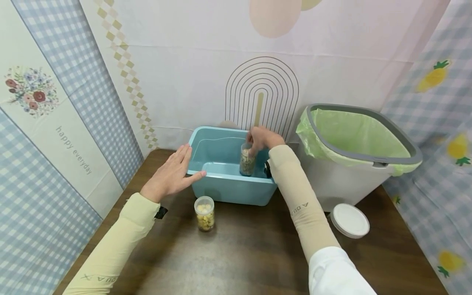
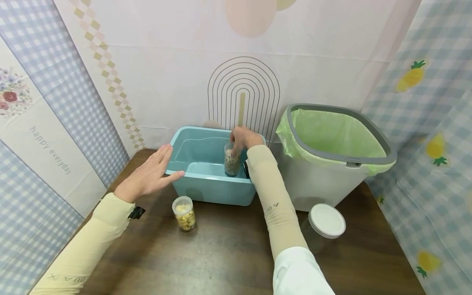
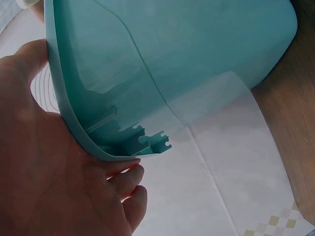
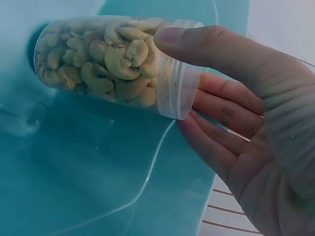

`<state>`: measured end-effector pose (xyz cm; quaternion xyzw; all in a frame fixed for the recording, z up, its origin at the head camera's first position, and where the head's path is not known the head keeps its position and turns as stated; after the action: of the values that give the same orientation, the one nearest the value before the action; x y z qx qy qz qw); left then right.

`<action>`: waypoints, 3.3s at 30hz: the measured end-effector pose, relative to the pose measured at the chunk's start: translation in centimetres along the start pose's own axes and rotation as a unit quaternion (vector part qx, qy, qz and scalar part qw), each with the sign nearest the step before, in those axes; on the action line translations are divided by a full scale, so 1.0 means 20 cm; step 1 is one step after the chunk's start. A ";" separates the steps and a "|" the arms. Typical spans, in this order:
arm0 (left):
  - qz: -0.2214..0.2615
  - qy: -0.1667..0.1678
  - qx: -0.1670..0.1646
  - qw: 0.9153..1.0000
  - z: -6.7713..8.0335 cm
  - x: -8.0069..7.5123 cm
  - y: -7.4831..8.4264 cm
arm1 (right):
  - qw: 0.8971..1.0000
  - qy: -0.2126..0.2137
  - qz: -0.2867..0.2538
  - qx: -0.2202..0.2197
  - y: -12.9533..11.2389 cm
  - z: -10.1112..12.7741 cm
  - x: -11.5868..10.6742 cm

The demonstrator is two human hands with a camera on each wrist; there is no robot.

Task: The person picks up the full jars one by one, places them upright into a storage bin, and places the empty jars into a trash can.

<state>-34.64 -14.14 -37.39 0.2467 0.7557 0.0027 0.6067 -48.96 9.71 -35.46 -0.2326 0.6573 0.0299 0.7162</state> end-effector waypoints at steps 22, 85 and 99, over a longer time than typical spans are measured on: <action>0.004 -0.001 0.014 1.000 0.03 -0.01 0.00 | 0.999 -0.033 0.024 0.008 -0.01 0.05 0.02; 0.006 -0.020 0.022 1.000 0.06 -0.02 -0.03 | 0.932 -0.105 0.071 -0.340 -1.09 0.75 0.40; 0.010 -0.015 0.030 0.999 0.07 -0.02 -0.02 | 0.923 -0.078 0.128 -0.353 -1.12 0.72 0.57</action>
<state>-33.45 -15.09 -37.61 0.2725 0.7436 -0.0181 0.6103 -26.25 -7.80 -39.31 -0.3816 0.5700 0.3695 0.6269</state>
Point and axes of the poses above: each hand's wrist, its own z-axis away from the middle knuckle, its own x-axis out of the palm, y = z × x, the point moved 10 cm from there along -z, towards the middle knuckle, and after that the axes turned 12 degrees about y, right-handed, at the moved point
